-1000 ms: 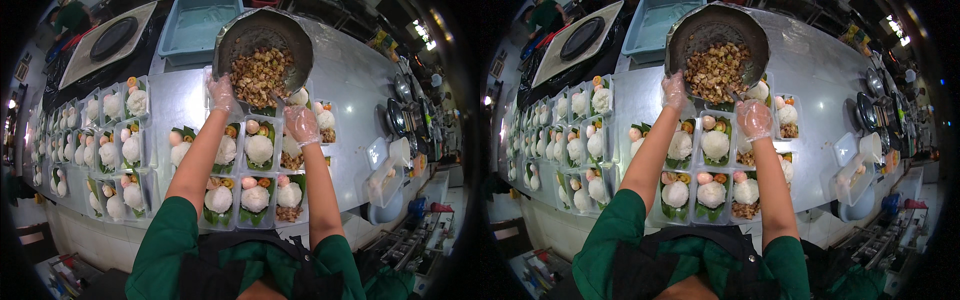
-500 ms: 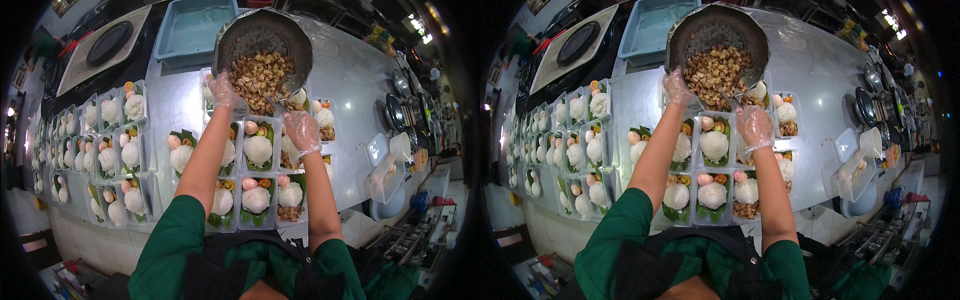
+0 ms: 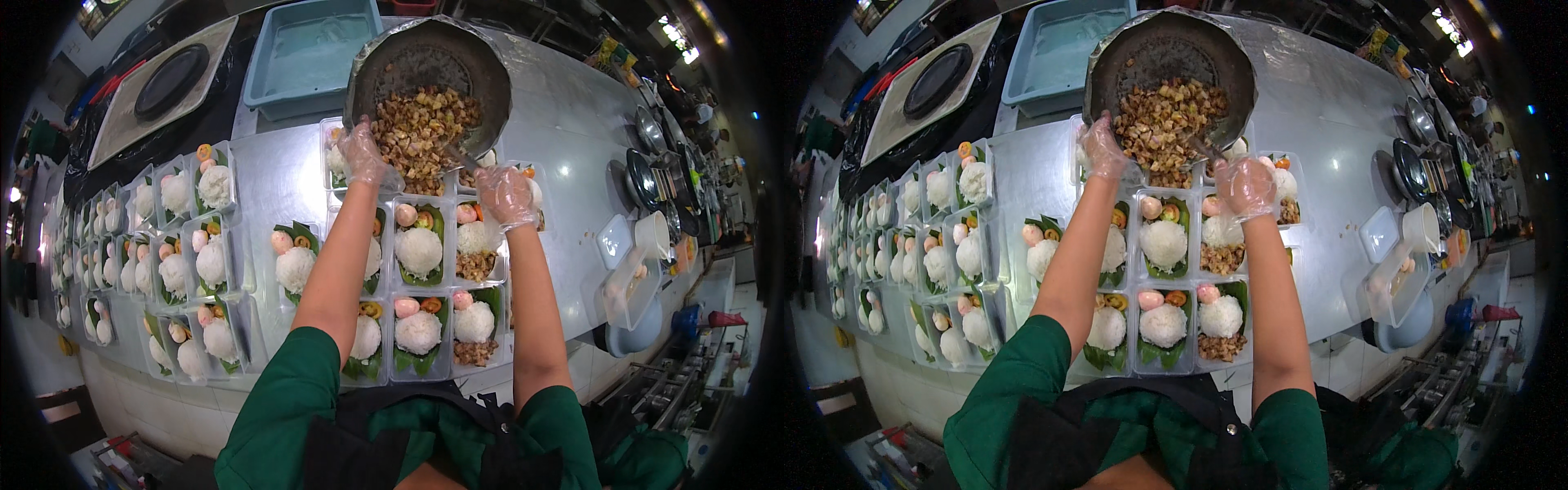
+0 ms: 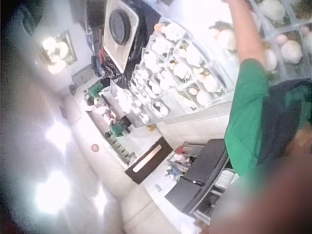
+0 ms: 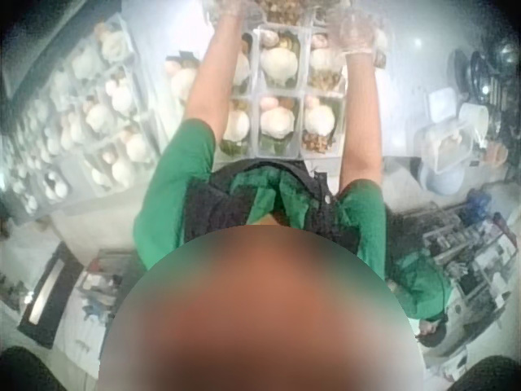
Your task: The person assembles bento boxes by placing cooked meat and vegetables into compartmentalized containers that already contain rice balls and small eggs. They use tongs to transfer the cooked mixture from a large bowl into each compartment, then arrange the filled boxes on the counter.
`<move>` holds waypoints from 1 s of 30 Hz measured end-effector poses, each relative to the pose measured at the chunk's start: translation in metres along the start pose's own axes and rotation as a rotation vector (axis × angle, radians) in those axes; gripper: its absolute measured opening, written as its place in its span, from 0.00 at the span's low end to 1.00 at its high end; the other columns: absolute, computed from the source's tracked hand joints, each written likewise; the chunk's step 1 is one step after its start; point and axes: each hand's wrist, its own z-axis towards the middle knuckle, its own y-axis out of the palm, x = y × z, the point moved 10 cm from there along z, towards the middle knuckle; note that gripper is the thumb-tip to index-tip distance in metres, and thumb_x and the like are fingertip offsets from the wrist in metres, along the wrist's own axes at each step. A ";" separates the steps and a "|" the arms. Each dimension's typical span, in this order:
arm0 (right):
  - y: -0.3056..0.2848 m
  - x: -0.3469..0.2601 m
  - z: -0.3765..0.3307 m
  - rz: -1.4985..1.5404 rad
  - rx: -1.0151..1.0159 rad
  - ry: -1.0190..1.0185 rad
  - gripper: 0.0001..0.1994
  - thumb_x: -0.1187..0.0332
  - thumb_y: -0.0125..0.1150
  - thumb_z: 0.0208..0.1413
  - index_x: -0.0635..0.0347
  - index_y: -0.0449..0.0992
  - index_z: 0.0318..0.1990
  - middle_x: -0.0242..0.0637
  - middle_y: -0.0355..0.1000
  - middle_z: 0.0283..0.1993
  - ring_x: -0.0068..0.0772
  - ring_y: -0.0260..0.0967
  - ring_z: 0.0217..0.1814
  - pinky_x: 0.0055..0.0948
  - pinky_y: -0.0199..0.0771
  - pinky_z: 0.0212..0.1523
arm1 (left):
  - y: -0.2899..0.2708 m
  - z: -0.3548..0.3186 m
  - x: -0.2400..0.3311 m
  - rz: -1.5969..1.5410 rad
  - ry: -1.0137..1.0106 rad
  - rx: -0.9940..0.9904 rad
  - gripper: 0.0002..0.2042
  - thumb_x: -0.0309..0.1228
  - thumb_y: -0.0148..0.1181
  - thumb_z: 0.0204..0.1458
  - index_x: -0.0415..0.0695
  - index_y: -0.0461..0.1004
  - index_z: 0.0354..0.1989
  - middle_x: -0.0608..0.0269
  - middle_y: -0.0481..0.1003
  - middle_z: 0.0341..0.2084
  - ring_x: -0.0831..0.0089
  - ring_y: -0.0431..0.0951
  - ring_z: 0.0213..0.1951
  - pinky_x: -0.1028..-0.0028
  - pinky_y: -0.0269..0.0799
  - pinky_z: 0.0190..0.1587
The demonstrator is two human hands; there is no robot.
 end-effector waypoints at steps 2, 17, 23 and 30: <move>0.024 -0.009 -0.003 0.040 -0.089 -0.031 0.20 0.57 0.50 0.57 0.65 0.75 0.23 0.52 0.72 0.26 0.55 0.70 0.32 0.47 0.69 0.35 | -0.015 0.020 -0.009 0.147 0.184 -0.020 0.11 0.28 0.59 0.45 0.41 0.72 0.37 0.66 0.72 0.31 0.73 0.68 0.34 0.74 0.61 0.42; 0.002 -0.040 -0.047 0.023 -0.077 -0.016 0.20 0.53 0.50 0.55 0.61 0.76 0.25 0.49 0.74 0.27 0.52 0.73 0.29 0.44 0.73 0.33 | 0.003 -0.013 0.003 -0.050 -0.234 0.124 0.22 0.29 0.59 0.46 0.39 0.62 0.51 0.57 0.70 0.42 0.66 0.68 0.42 0.66 0.61 0.50; -0.007 -0.047 -0.053 -0.067 -0.139 -0.028 0.18 0.55 0.52 0.55 0.59 0.76 0.25 0.48 0.73 0.24 0.52 0.72 0.28 0.46 0.72 0.32 | 0.003 0.006 -0.010 -0.248 -0.140 0.009 0.24 0.26 0.56 0.47 0.41 0.58 0.54 0.54 0.68 0.44 0.65 0.68 0.44 0.64 0.62 0.51; -0.003 -0.034 -0.059 -0.020 -0.067 -0.074 0.18 0.53 0.49 0.57 0.58 0.76 0.28 0.48 0.73 0.23 0.50 0.73 0.28 0.45 0.72 0.30 | 0.004 0.000 -0.033 -0.497 -0.454 0.046 0.17 0.29 0.48 0.52 0.41 0.65 0.51 0.53 0.69 0.46 0.61 0.73 0.42 0.59 0.68 0.49</move>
